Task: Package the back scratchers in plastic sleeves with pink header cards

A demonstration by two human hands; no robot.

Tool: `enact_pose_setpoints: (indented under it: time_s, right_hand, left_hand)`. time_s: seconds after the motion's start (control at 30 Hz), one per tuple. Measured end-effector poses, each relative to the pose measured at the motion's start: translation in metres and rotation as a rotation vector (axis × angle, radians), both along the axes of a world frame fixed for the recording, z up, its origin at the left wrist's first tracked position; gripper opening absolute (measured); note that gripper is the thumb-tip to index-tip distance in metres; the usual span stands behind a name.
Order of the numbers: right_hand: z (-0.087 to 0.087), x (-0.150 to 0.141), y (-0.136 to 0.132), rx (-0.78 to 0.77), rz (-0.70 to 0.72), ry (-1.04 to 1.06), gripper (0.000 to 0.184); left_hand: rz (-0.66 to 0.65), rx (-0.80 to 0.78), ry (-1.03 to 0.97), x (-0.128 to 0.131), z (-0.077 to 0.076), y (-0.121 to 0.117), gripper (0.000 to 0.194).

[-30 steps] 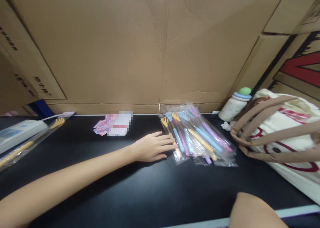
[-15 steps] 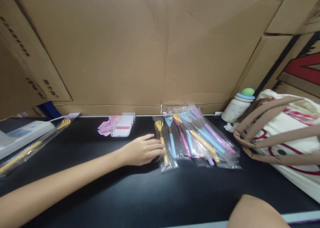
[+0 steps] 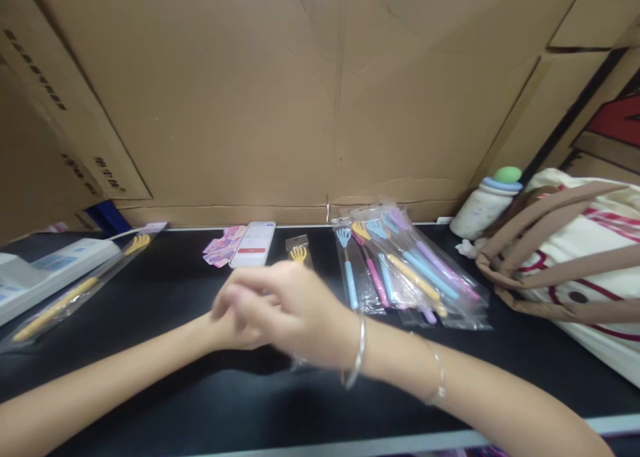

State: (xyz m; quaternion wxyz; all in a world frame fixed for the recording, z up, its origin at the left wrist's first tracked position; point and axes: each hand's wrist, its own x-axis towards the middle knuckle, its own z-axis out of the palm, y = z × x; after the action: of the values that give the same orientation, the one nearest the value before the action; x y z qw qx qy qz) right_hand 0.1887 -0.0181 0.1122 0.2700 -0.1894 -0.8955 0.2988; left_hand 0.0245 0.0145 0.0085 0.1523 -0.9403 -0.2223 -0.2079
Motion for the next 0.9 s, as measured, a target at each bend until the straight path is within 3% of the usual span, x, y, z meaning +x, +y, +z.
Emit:
enact_pose_setpoints:
  time_s: [0.13,0.23,0.3,0.4,0.73,0.9]
  right_hand:
    - [-0.037,0.022,0.057,0.600,-0.487,-0.265,0.027]
    - [-0.071,0.043,0.089,0.795,-0.594,-0.561,0.027]
    - [-0.086,0.053,0.103,0.775,-0.620,-0.693,0.022]
    - [-0.094,0.059,0.112,0.713,-0.653,-0.771,0.020]
    - [-0.078,0.070,0.119,0.502,-0.792,-0.966,0.022]
    - [-0.079,0.061,0.109,0.593,-0.762,-0.864,0.022]
  left_hand:
    - [-0.155,0.132,0.021,-0.006,-0.007,0.005,0.025]
    - [-0.153,0.161,0.011,-0.008,-0.006,0.007,0.026]
    - [-0.148,0.150,0.007,-0.008,-0.005,0.006,0.026]
    - [-0.142,0.147,0.010,-0.007,-0.005,0.004,0.026]
    - [-0.065,0.153,0.031,-0.010,-0.007,0.002,0.025]
    - [-0.057,0.161,0.029,-0.009,-0.006,0.002,0.024]
